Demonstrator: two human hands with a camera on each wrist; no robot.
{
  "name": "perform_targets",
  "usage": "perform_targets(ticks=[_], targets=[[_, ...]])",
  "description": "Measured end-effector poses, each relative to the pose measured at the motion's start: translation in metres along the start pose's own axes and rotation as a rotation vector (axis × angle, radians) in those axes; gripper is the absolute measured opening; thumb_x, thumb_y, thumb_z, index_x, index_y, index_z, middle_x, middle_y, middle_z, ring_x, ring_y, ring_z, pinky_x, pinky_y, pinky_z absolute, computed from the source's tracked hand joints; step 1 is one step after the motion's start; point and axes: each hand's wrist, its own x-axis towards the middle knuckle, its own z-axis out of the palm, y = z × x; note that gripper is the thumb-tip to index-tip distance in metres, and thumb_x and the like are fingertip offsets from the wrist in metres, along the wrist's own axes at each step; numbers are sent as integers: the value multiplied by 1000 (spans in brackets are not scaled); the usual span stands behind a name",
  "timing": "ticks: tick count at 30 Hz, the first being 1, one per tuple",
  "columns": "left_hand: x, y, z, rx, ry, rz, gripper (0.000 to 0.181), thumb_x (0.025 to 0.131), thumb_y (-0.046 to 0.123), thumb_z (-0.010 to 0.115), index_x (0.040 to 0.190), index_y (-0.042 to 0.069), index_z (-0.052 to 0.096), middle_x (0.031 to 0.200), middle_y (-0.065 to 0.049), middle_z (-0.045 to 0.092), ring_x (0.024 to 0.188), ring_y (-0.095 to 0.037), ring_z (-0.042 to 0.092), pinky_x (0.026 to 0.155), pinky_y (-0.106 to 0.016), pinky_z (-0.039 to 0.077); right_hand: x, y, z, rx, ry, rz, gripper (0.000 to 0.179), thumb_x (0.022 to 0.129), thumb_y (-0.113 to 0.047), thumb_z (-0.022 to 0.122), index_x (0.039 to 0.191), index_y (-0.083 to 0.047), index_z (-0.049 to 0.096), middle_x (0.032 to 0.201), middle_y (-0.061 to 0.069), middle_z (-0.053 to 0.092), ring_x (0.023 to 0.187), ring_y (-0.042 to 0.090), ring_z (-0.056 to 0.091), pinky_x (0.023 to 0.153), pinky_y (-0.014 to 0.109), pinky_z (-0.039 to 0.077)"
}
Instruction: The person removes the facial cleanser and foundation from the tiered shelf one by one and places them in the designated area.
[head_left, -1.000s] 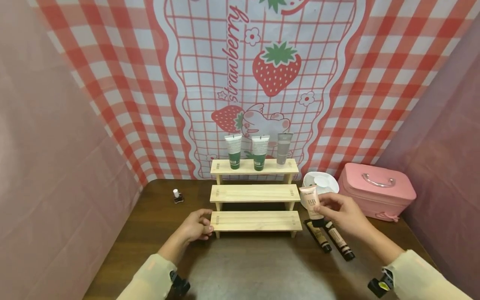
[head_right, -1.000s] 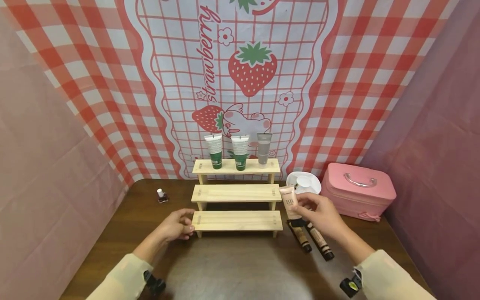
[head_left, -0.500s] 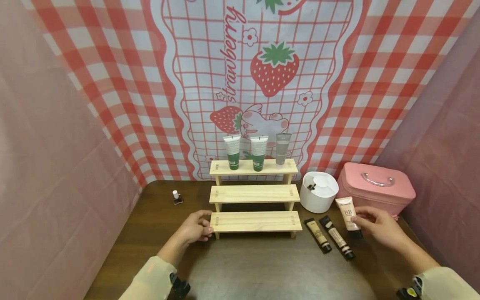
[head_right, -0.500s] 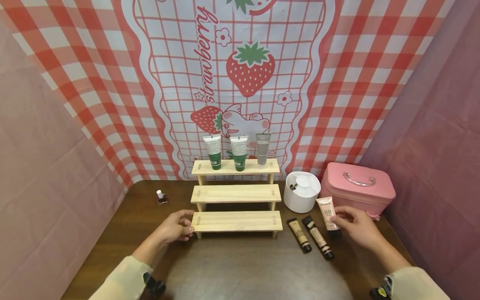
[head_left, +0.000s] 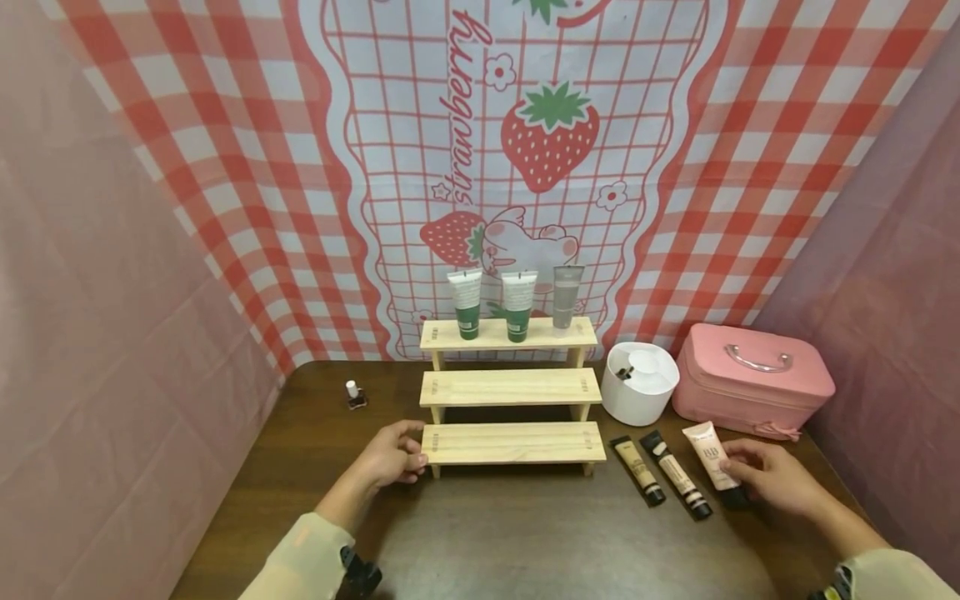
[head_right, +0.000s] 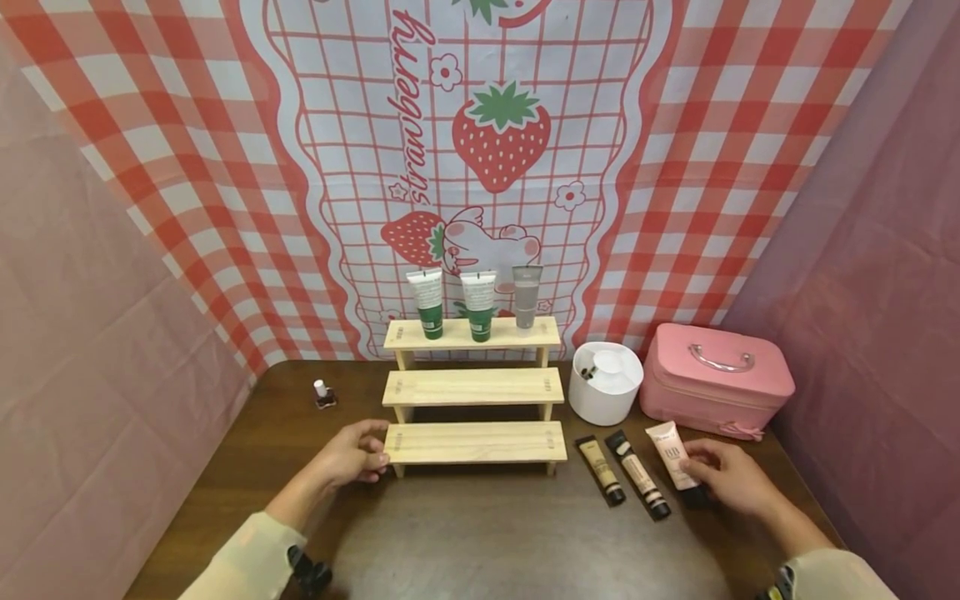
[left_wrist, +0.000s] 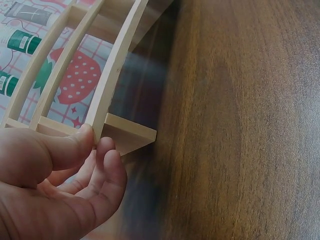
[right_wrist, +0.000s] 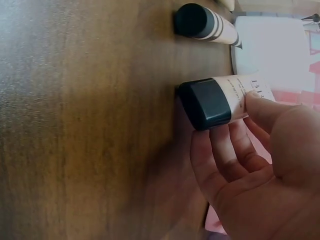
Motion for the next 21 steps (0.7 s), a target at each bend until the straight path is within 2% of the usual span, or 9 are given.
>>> perform_targets(ticks=[7, 14, 21], targets=[[0, 1, 1, 13, 5, -5, 60, 88, -15, 67, 145, -5, 48, 91, -15, 61, 71, -23, 63, 58, -34, 59, -2, 2, 2, -30, -25, 60, 38, 103, -19, 62, 128, 9, 62, 98, 13, 69, 72, 7, 57, 54, 30, 53], [0, 0, 1, 3, -1, 4, 60, 88, -15, 67, 145, -6, 48, 91, -15, 62, 70, -22, 63, 58, -34, 58, -3, 6, 4, -73, -6, 42, 36, 102, -18, 63, 125, 10, 65, 100, 16, 69, 62, 11, 56, 51, 29, 51], [-1, -5, -4, -17, -32, 48, 61, 89, -14, 67, 146, -9, 46, 93, -15, 63, 74, -21, 65, 64, -34, 60, -2, 4, 6, -108, 17, 37, 36, 100, -20, 66, 122, 8, 68, 100, 17, 71, 56, 10, 55, 52, 27, 49]])
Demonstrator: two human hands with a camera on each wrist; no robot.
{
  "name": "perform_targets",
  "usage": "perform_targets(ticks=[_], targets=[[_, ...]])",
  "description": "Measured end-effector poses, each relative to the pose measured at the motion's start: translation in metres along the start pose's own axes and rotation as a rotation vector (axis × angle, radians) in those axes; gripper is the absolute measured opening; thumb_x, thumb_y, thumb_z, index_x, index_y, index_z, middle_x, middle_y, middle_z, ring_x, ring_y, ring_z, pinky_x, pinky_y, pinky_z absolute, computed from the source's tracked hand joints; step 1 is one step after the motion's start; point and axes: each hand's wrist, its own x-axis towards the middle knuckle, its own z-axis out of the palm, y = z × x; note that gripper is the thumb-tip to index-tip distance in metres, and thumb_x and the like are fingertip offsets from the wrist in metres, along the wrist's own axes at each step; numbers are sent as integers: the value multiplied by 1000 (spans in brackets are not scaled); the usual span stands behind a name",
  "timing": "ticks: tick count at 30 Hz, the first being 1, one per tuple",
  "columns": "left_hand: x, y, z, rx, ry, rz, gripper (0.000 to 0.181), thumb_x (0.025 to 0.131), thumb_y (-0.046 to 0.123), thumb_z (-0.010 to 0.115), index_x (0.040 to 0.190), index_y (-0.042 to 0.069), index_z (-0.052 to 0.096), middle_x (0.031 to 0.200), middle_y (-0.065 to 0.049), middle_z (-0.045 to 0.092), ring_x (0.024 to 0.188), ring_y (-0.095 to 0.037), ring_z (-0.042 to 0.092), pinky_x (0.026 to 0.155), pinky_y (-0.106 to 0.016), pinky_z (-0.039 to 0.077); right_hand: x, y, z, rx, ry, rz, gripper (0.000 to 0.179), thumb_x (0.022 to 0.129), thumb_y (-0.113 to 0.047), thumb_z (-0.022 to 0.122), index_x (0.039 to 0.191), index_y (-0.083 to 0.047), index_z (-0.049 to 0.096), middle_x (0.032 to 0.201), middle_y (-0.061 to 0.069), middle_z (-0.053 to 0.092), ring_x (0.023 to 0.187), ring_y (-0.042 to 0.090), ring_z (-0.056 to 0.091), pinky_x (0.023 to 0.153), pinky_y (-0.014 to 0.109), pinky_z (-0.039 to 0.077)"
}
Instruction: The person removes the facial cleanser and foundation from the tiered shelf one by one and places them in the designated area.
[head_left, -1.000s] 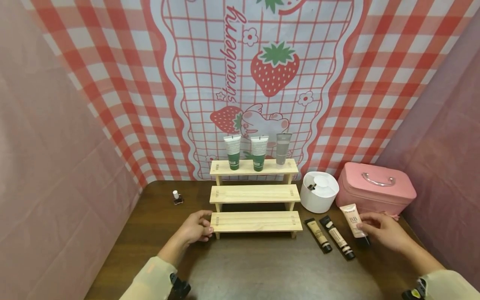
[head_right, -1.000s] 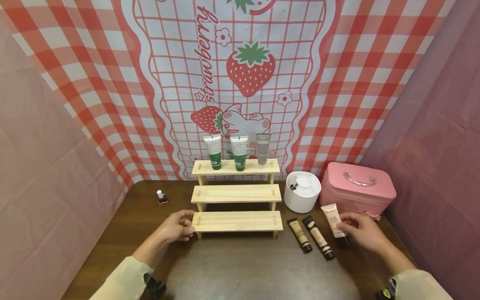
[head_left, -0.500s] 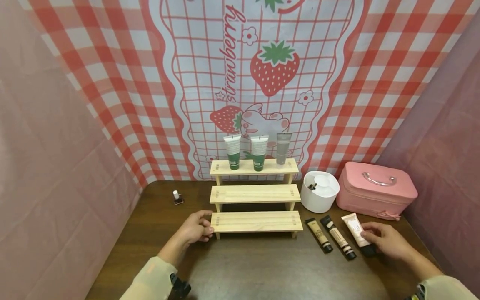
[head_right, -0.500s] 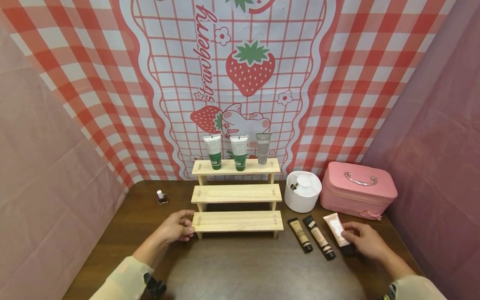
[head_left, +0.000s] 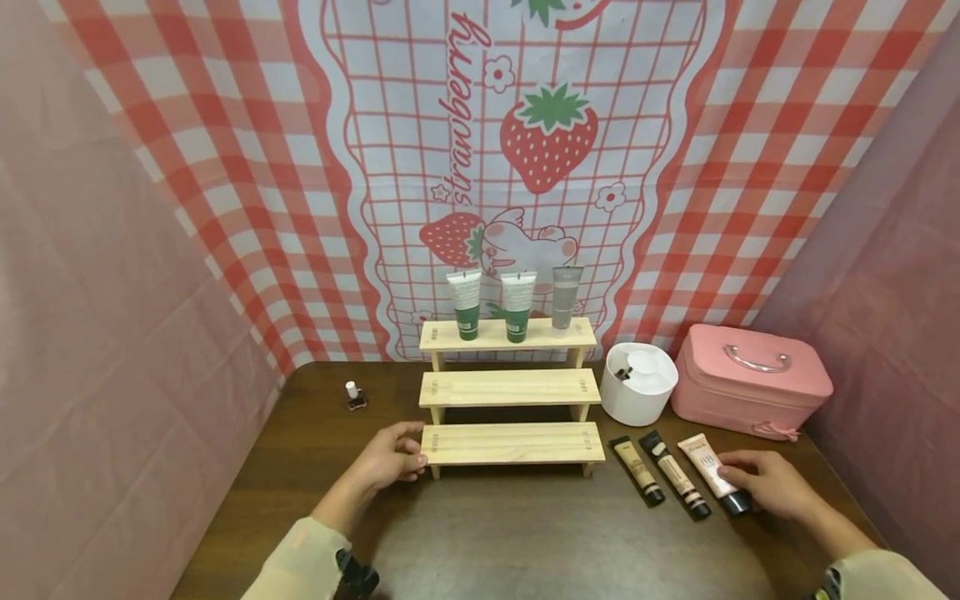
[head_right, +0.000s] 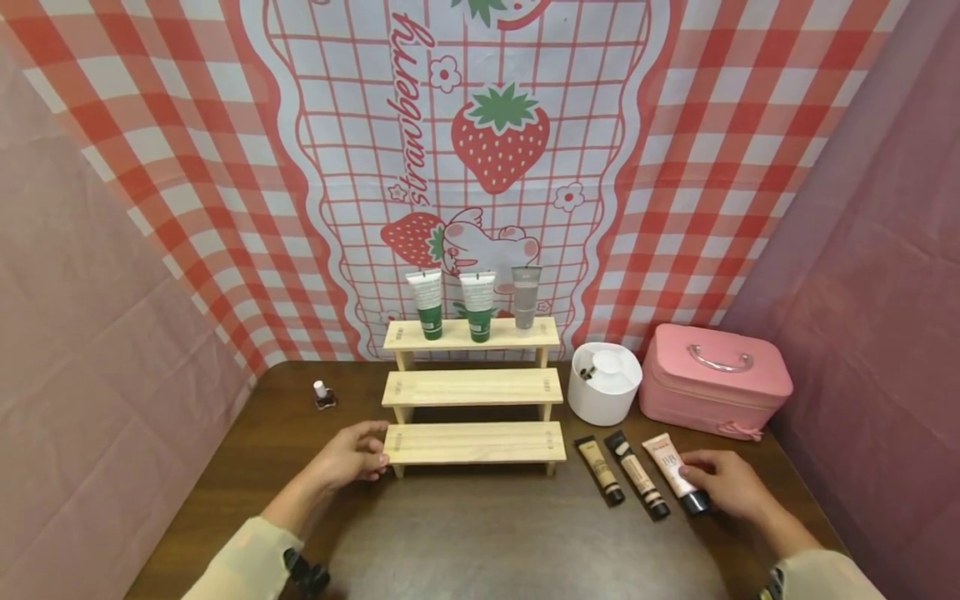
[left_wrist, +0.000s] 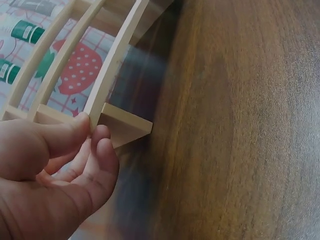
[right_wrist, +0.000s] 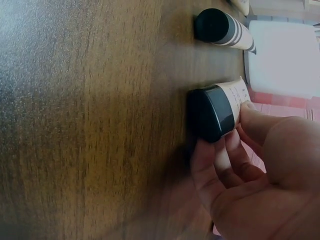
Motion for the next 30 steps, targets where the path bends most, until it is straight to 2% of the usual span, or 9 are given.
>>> perform_targets(ticks=[4, 11, 19, 22, 26, 28, 30], targets=[[-1, -2, -3, 5, -30, 24, 62, 90, -11, 67, 147, -10, 44, 97, -17, 65, 77, -21, 66, 67, -36, 61, 1, -2, -1, 8, -8, 22, 36, 100, -21, 66, 123, 7, 68, 99, 17, 71, 58, 13, 56, 51, 28, 50], [-1, -2, -2, 36, -53, 81, 65, 89, -10, 69, 147, -14, 41, 100, -21, 65, 78, -22, 67, 67, -39, 60, 1, -3, -3, 22, -22, 61, 38, 100, -23, 67, 123, 7, 68, 100, 17, 70, 69, 16, 60, 52, 30, 55], [2, -2, -4, 59, -41, 75, 66, 85, -10, 71, 146, -13, 44, 98, -18, 65, 76, -19, 66, 66, -37, 59, -2, -3, -3, 1, 0, 61, 40, 99, -27, 68, 123, 5, 69, 100, 17, 71, 59, 17, 59, 51, 30, 51], [1, -2, -5, 53, -50, 80, 69, 84, -10, 72, 146, -14, 43, 98, -19, 65, 75, -18, 65, 67, -38, 60, -1, -5, -5, -76, 35, 23, 36, 98, -28, 69, 118, 1, 72, 103, 15, 74, 75, 25, 67, 64, 38, 55], [-1, -1, -5, 50, -55, 86, 70, 83, -11, 73, 146, -16, 42, 99, -21, 65, 74, -18, 64, 67, -37, 60, 4, -11, -12, -157, 118, -79, 25, 95, -24, 73, 110, -4, 76, 104, 12, 76, 97, 22, 67, 79, 37, 54], [0, 0, -4, 56, -51, 82, 70, 83, -12, 72, 146, -15, 42, 99, -21, 65, 74, -18, 64, 67, -37, 60, 6, -19, -17, -152, 146, -119, 23, 94, -22, 75, 109, -5, 77, 106, 12, 75, 96, 13, 65, 78, 29, 52], [1, 1, -3, 60, -46, 80, 70, 83, -13, 72, 146, -15, 42, 99, -21, 65, 74, -18, 64, 67, -37, 60, 9, -31, -24, -119, 155, -144, 23, 94, -21, 75, 111, -5, 76, 107, 13, 75, 94, 8, 63, 75, 26, 52]])
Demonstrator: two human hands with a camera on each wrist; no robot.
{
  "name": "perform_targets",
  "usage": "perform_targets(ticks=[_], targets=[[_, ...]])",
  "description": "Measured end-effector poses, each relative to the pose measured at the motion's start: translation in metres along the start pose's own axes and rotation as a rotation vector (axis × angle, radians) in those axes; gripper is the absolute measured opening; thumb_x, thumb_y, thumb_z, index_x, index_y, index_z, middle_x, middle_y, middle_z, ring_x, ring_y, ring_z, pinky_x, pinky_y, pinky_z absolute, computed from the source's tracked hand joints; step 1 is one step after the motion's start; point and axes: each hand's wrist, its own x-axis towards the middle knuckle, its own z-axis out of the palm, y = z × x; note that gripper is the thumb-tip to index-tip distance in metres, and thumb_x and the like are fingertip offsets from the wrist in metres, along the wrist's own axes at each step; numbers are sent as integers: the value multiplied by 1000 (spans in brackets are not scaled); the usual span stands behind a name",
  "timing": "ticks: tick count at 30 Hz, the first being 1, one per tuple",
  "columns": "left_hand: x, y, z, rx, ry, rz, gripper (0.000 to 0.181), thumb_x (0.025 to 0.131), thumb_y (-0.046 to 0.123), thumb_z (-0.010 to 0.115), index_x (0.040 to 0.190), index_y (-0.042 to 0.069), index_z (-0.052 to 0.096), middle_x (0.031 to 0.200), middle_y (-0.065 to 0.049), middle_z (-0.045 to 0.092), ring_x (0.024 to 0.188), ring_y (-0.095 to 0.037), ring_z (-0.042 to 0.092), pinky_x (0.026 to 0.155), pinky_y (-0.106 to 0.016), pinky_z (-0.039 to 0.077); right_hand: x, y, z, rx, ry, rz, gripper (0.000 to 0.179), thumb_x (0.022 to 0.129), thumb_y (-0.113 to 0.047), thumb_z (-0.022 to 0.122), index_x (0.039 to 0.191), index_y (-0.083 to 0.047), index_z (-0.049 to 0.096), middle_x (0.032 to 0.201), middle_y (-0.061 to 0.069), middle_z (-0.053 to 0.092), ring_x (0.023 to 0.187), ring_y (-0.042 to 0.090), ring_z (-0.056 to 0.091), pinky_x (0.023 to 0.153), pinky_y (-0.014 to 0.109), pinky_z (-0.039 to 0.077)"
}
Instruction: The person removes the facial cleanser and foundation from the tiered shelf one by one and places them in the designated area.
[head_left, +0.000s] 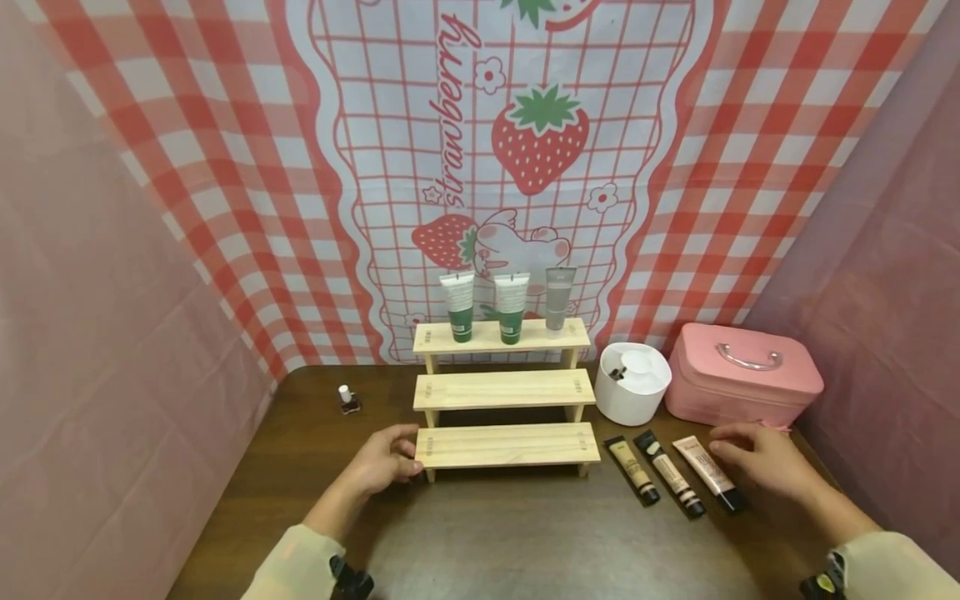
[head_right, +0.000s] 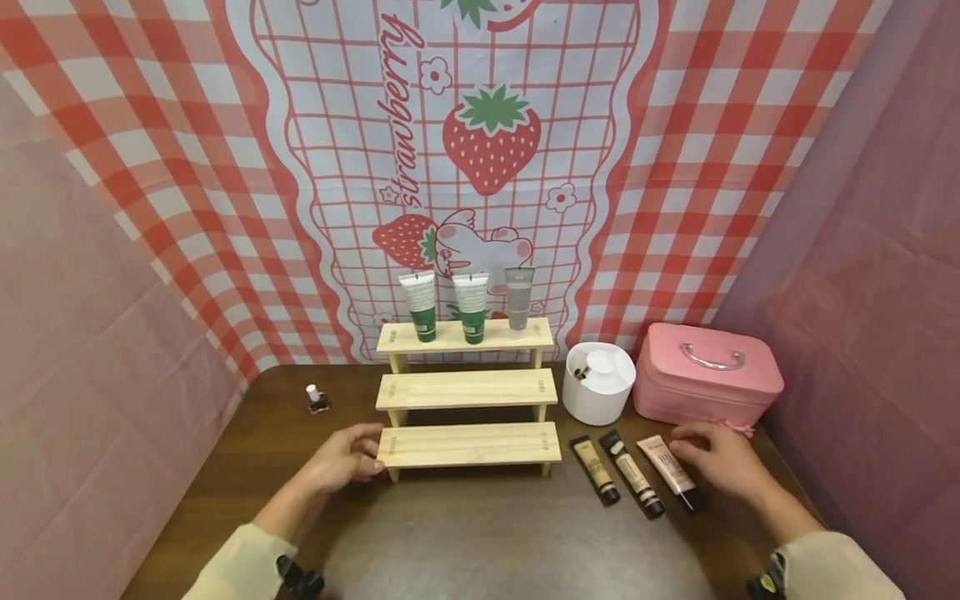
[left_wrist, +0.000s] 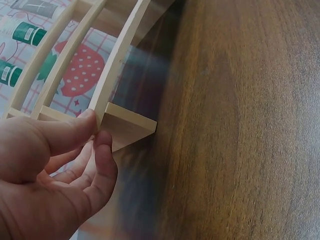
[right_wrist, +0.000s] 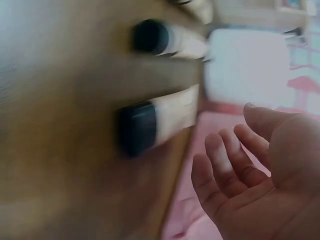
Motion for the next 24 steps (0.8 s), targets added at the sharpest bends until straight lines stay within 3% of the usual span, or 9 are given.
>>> perform_targets(ticks=[6, 9, 14, 19, 24], targets=[[0, 4, 1, 16, 12, -7, 69, 83, -14, 72, 145, -15, 43, 98, -22, 65, 73, -19, 64, 66, -38, 60, 28, -48, -20, 89, 55, -98, 22, 94, -15, 74, 113, -3, 74, 107, 14, 74, 87, -2, 58, 69, 19, 50], [0, 6, 2, 21, 11, -23, 70, 83, -15, 72, 146, -15, 42, 99, -23, 65, 73, -19, 65, 67, -40, 60, 46, -75, -28, 96, 87, -150, 22, 93, -13, 76, 111, -2, 75, 102, 11, 75, 87, -5, 58, 72, 14, 48], [-1, 8, 4, 30, 23, -42, 70, 82, -15, 73, 145, -13, 44, 99, -23, 65, 73, -20, 64, 69, -43, 61, 79, -119, -35, 119, 66, -142, 30, 95, -23, 75, 117, -3, 73, 100, 10, 74, 86, 12, 64, 67, 23, 52], [1, 6, 4, 43, 35, -57, 69, 82, -16, 73, 145, -12, 45, 98, -21, 65, 72, -20, 64, 68, -44, 61, 111, -150, -26, 165, 15, -88, 40, 98, -35, 71, 127, -7, 67, 111, 12, 73, 98, 26, 68, 72, 32, 55], [3, 3, 5, 48, 41, -53, 69, 82, -15, 72, 145, -11, 46, 99, -21, 65, 72, -20, 64, 66, -42, 60, 137, -170, -12, 279, -10, -90, 44, 99, -28, 70, 135, -6, 61, 122, 18, 68, 107, 33, 67, 78, 40, 60]])
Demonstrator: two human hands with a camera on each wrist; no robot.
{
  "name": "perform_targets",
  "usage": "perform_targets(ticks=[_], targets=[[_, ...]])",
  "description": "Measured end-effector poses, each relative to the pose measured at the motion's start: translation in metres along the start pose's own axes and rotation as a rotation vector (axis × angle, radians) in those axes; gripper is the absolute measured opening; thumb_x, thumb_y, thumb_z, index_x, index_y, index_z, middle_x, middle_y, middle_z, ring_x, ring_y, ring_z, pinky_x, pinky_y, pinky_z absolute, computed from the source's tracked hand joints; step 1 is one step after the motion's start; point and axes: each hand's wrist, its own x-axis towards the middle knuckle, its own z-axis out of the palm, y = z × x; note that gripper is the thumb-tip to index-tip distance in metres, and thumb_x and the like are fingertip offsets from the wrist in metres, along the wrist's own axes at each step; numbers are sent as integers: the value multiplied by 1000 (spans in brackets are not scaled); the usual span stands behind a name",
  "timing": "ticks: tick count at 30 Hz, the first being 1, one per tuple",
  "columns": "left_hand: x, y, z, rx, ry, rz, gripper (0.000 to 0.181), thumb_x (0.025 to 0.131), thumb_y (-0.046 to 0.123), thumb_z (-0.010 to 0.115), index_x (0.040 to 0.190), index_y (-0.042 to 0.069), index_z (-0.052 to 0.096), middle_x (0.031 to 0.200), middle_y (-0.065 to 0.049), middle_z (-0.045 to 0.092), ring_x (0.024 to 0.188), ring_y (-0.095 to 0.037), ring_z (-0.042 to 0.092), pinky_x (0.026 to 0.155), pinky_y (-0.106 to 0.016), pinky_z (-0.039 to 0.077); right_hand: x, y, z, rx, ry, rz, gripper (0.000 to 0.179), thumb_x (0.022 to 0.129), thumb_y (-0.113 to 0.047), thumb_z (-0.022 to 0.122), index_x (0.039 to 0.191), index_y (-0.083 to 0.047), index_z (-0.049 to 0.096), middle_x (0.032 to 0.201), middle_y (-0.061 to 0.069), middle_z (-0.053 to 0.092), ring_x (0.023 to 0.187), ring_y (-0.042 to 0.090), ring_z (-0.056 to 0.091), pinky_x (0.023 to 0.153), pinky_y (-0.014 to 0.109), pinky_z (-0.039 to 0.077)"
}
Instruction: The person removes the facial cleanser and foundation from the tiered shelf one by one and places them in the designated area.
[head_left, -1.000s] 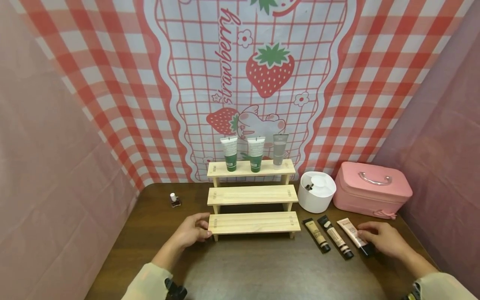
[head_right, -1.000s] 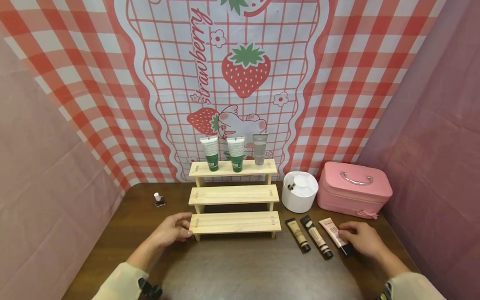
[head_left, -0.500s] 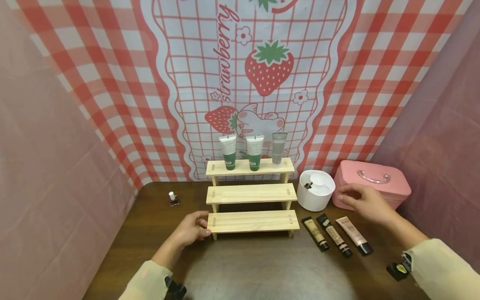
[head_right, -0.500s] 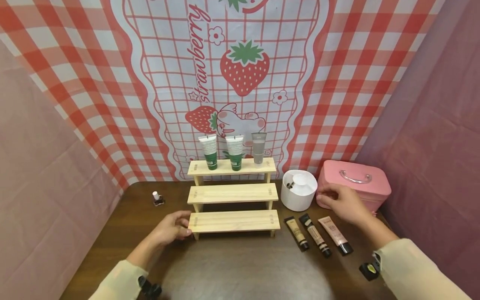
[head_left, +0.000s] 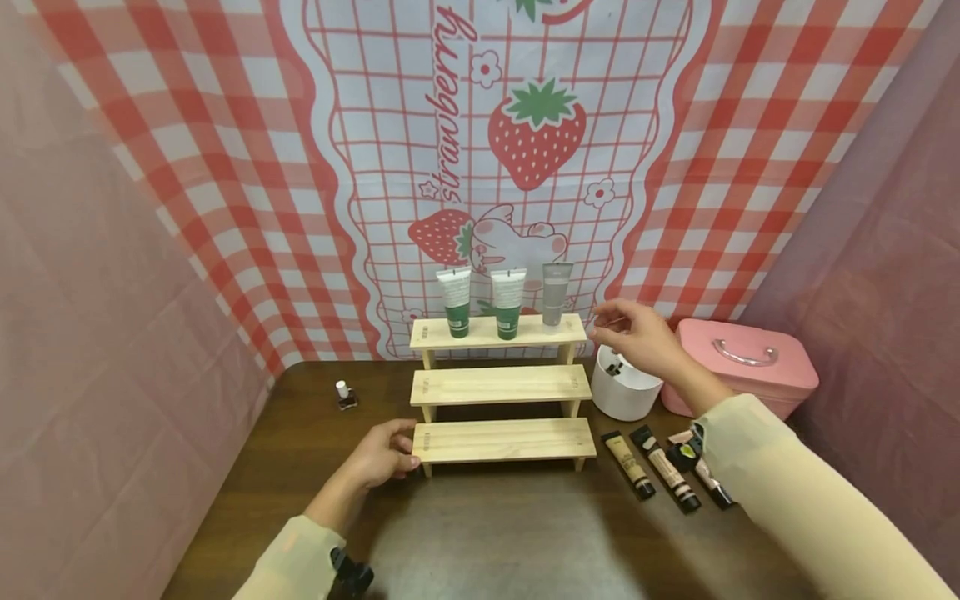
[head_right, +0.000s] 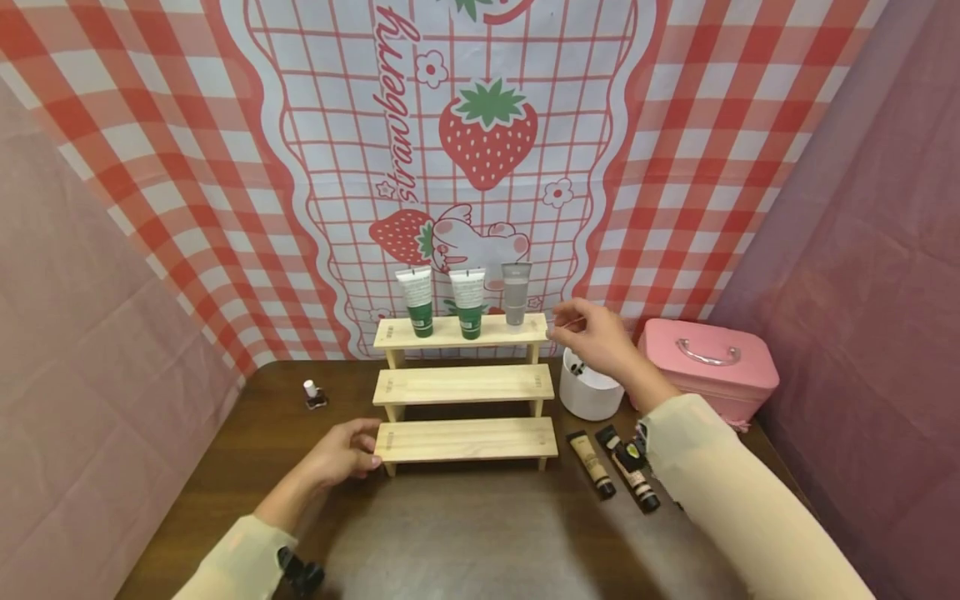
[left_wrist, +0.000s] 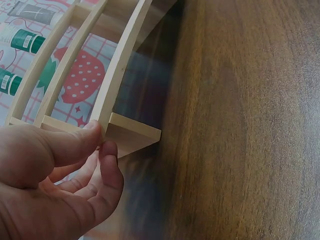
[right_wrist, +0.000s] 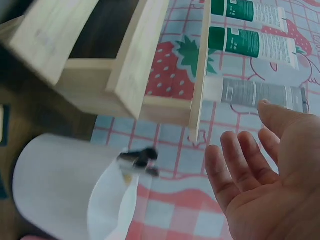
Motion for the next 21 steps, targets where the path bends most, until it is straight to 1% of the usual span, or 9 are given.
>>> perform_targets(ticks=[5, 7, 12, 14, 18, 21], targets=[[0, 0, 0, -7, 1, -3, 68, 82, -15, 72, 145, -10, 46, 99, -21, 64, 72, -20, 63, 64, -39, 59, 21, -9, 15, 62, 5, 10, 49, 98, -25, 71, 139, -4, 56, 133, 18, 63, 118, 36, 64, 88, 49, 59], [0, 0, -1, -7, 1, -5, 68, 82, -15, 72, 145, -11, 46, 99, -21, 65, 71, -20, 63, 63, -39, 59, 27, -13, 20, 83, 6, 14, 53, 97, -24, 72, 142, -4, 54, 139, 17, 60, 122, 35, 63, 91, 51, 58], [0, 1, -2, 0, 4, 1, 68, 82, -15, 73, 145, -11, 46, 97, -20, 66, 70, -19, 63, 62, -38, 58, 38, -20, 31, 133, 16, 25, 58, 97, -24, 73, 146, -4, 49, 143, 17, 56, 127, 35, 61, 95, 51, 57], [0, 1, -2, -1, 5, 6, 69, 82, -15, 73, 145, -12, 46, 96, -20, 66, 69, -19, 63, 61, -37, 58, 40, -22, 34, 140, 30, 38, 59, 96, -25, 73, 146, -5, 49, 142, 17, 57, 127, 35, 61, 95, 51, 57], [0, 3, -1, 8, 4, 17, 69, 82, -16, 72, 145, -13, 44, 94, -20, 65, 68, -18, 63, 59, -35, 57, 42, -26, 39, 121, 65, 56, 59, 96, -27, 73, 146, -6, 48, 139, 17, 58, 126, 35, 61, 96, 51, 57], [-1, 4, 0, 4, 8, 10, 69, 82, -16, 71, 145, -13, 44, 93, -19, 65, 67, -18, 62, 59, -34, 57, 43, -27, 41, 111, 92, 63, 56, 97, -27, 72, 144, -5, 49, 135, 18, 60, 123, 36, 62, 95, 51, 57]])
